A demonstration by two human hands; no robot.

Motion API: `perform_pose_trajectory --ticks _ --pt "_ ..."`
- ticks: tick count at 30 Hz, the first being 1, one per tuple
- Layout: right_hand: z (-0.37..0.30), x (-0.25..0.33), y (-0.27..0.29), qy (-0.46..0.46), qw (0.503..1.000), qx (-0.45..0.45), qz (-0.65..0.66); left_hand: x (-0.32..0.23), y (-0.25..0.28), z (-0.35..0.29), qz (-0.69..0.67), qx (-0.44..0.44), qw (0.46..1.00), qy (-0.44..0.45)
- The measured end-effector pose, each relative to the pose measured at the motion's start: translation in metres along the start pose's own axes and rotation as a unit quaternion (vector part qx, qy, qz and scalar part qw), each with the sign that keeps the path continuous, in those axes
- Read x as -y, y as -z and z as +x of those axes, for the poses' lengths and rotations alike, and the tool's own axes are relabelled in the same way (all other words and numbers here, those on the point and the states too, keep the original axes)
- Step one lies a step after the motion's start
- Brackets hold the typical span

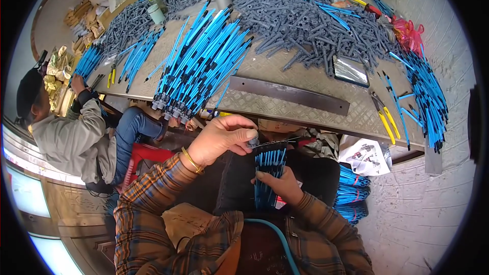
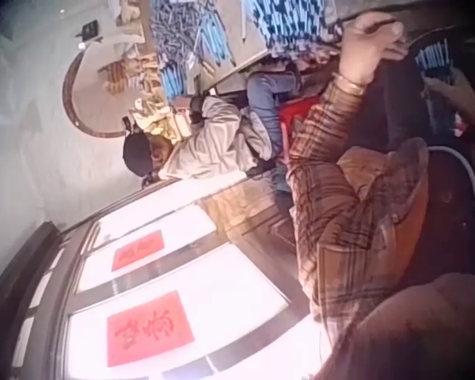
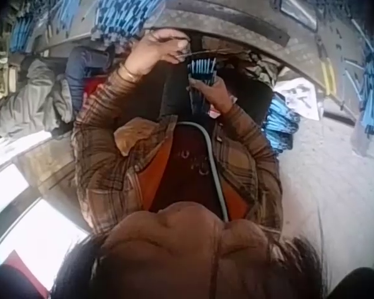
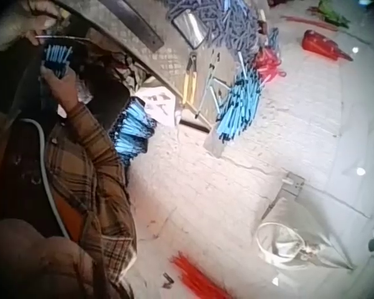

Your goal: The person inserts wires into plastic connectors by hand, then secures them using pliers.

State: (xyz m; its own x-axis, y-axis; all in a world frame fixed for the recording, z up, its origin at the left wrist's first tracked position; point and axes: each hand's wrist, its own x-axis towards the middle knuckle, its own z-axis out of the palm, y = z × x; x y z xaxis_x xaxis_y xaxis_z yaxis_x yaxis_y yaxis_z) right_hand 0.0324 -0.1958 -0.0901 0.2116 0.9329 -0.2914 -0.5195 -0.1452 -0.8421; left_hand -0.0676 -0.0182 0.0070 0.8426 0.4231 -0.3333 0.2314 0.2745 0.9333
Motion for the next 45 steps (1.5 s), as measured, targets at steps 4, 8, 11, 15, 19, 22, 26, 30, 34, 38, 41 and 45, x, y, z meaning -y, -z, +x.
perform_pose_trajectory --ticks 4,8,11,15,19,22,26,30,34,38,41,45 --pt "0.000 -0.003 0.001 0.005 1.000 -0.006 -0.002 -0.003 0.000 -0.002 0.009 0.023 1.000 0.003" --pt "-0.001 0.000 0.001 -0.002 1.000 -0.013 -0.006 -0.006 -0.002 -0.002 0.038 0.007 0.999 -0.012" --pt "-0.001 0.001 0.002 -0.008 1.000 -0.012 -0.016 -0.006 -0.005 -0.001 0.053 -0.008 0.998 -0.029" --pt "0.000 0.001 0.004 -0.012 0.999 -0.007 -0.030 -0.006 -0.009 -0.001 0.041 -0.017 0.998 -0.035" --pt "0.000 0.000 0.003 -0.007 1.000 -0.010 -0.020 -0.006 -0.010 -0.001 0.034 0.000 0.999 -0.029" --pt "0.000 -0.001 0.002 0.003 1.000 -0.018 -0.022 -0.003 -0.014 -0.005 0.057 0.021 0.994 -0.088" --pt "0.000 -0.003 0.000 0.022 0.999 -0.022 -0.023 0.010 -0.015 -0.003 0.112 0.009 0.983 -0.148" --pt "0.000 -0.002 -0.002 0.031 0.999 -0.028 -0.024 0.009 -0.016 -0.002 0.123 0.008 0.982 -0.144" --pt "0.001 -0.010 0.001 0.044 0.997 -0.042 -0.044 0.006 -0.020 -0.002 0.080 0.035 0.987 -0.135" --pt "-0.001 -0.009 0.007 0.038 0.998 -0.035 -0.031 0.004 -0.017 -0.003 0.057 0.083 0.986 -0.131" --pt "0.004 -0.008 0.011 0.026 0.999 0.015 -0.023 0.006 -0.015 -0.003 0.051 0.103 0.985 -0.128" --pt "-0.001 -0.001 0.006 0.028 0.999 -0.010 -0.043 0.015 -0.017 -0.004 0.044 0.086 0.987 -0.130"
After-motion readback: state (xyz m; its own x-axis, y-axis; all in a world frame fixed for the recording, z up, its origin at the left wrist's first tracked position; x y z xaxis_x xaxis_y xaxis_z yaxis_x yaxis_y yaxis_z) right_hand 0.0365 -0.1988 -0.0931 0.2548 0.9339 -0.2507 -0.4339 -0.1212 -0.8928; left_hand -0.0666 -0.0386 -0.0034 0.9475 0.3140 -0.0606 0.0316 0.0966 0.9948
